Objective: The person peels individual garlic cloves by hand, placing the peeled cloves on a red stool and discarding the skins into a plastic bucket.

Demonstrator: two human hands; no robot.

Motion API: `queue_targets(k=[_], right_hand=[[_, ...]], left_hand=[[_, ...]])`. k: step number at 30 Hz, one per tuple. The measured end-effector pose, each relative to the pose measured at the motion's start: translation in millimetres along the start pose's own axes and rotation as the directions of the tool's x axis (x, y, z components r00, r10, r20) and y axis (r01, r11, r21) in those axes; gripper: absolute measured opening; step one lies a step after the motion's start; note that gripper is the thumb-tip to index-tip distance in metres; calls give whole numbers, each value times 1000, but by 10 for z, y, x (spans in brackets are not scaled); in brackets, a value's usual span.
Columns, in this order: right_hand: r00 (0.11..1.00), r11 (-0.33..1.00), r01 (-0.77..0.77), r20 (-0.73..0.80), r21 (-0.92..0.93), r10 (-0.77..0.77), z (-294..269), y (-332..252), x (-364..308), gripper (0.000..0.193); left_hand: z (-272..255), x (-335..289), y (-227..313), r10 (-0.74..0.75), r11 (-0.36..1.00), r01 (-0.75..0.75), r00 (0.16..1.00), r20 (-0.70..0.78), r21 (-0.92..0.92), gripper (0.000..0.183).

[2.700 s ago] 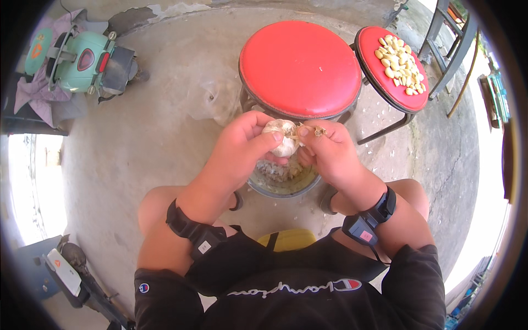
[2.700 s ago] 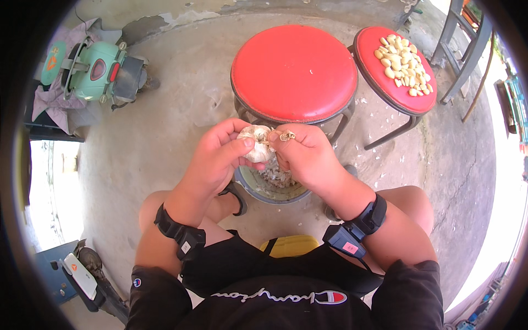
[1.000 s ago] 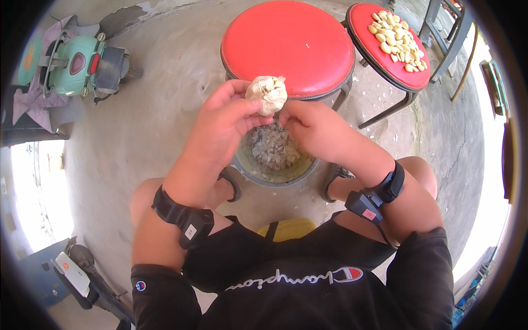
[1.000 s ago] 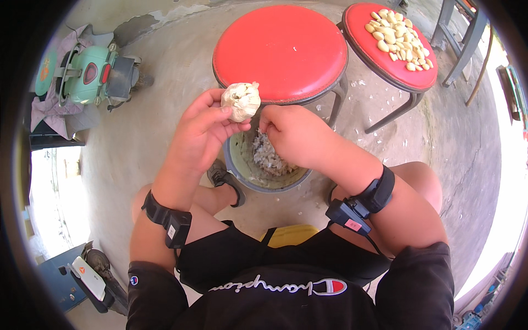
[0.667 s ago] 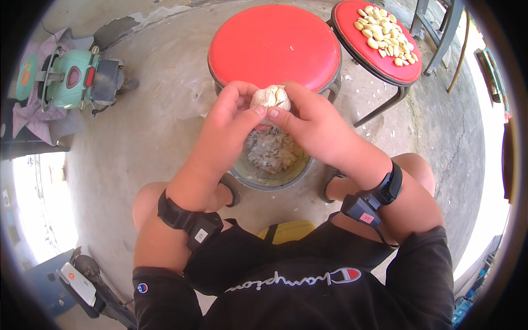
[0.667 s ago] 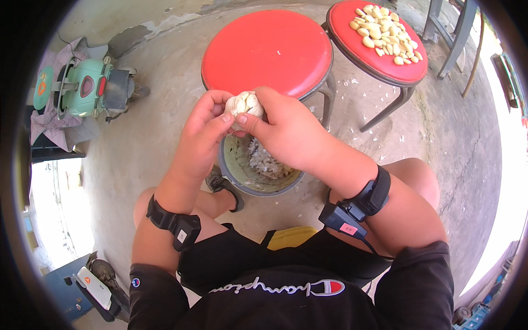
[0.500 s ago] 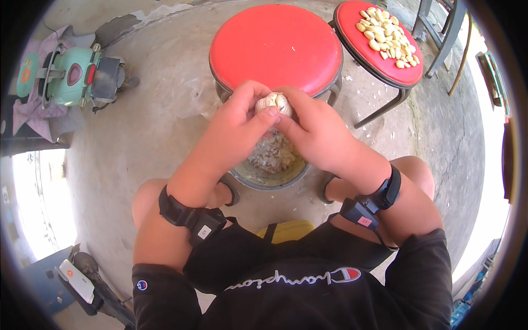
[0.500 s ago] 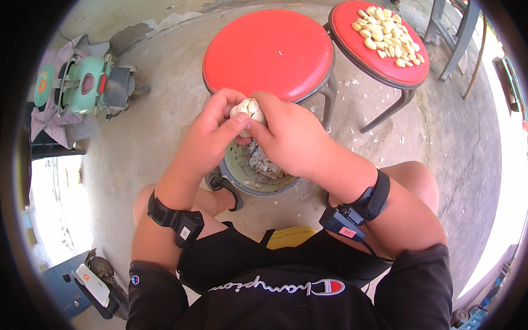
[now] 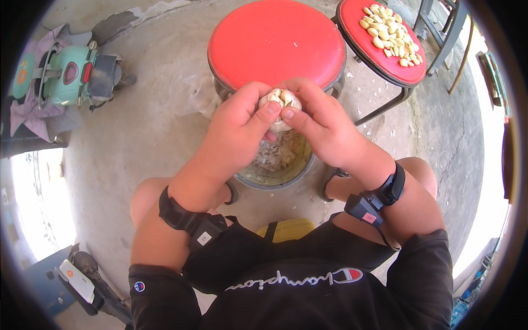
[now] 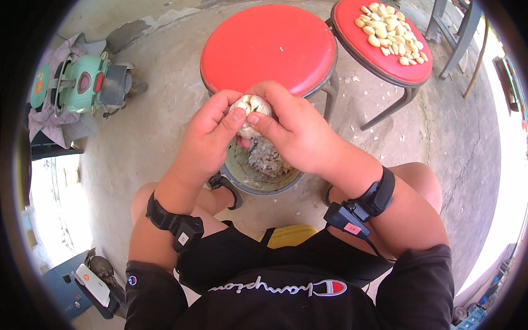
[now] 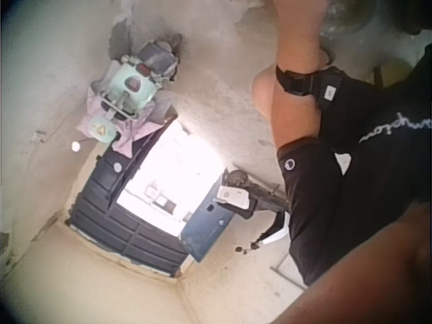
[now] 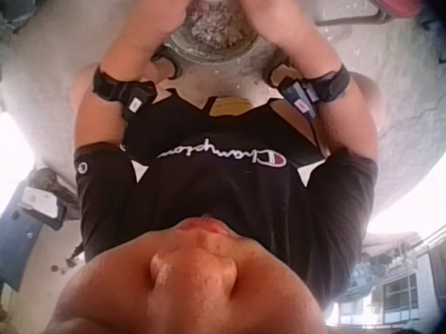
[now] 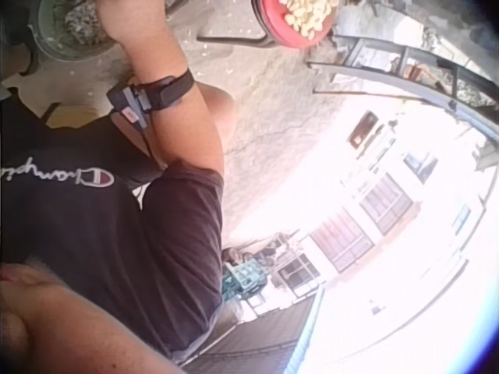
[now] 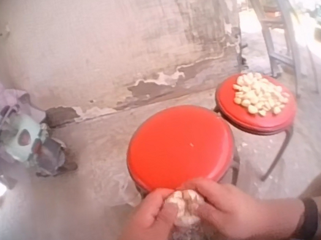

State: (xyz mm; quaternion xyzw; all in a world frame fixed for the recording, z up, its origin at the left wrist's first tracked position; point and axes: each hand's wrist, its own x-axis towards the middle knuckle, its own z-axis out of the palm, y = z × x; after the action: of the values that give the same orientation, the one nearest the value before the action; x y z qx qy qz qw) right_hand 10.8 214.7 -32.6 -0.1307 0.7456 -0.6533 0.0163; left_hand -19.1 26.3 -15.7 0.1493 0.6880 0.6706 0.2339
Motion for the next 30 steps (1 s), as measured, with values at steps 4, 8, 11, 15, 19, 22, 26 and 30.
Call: queue_targets(k=[4, 8, 11, 15, 19, 22, 26, 30], right_hand=[[999, 981, -45, 18, 191, 42, -14, -59, 40, 22], [981, 903, -188, 36, 386, 189, 22, -106, 86, 24], [959, 869, -281, 80, 406, 273, -34, -79, 148, 25], [959, 910, -281, 104, 306, 262, -112, -43, 191, 23], [977, 936, -212, 67, 280, 201, -122, -39, 209, 18], [982, 948, -191, 48, 254, 185, -159, -42, 263, 14], [983, 983, -181, -16, 9, 181, -227, -133, 397, 13], [968, 974, -223, -133, -50, 215, -242, -104, 508, 14]], left_hand=[[-4, -36, -27, 1, 964, -7, 1000, -24, -265, 34], [-66, 29, -37, -16, 928, 11, 1000, -11, -372, 37], [-155, 36, -48, -13, 919, 26, 999, 35, -394, 38], [-140, 8, -6, -13, 930, 18, 1000, 17, -367, 38], [-191, 4, -4, -32, 937, 46, 998, 45, -347, 38], [-217, 35, 44, -49, 948, 62, 998, 47, -311, 38], [-300, 163, 16, -65, 947, 77, 997, 48, -313, 39], [-270, 298, 41, -98, 956, 91, 995, -10, -279, 41]])
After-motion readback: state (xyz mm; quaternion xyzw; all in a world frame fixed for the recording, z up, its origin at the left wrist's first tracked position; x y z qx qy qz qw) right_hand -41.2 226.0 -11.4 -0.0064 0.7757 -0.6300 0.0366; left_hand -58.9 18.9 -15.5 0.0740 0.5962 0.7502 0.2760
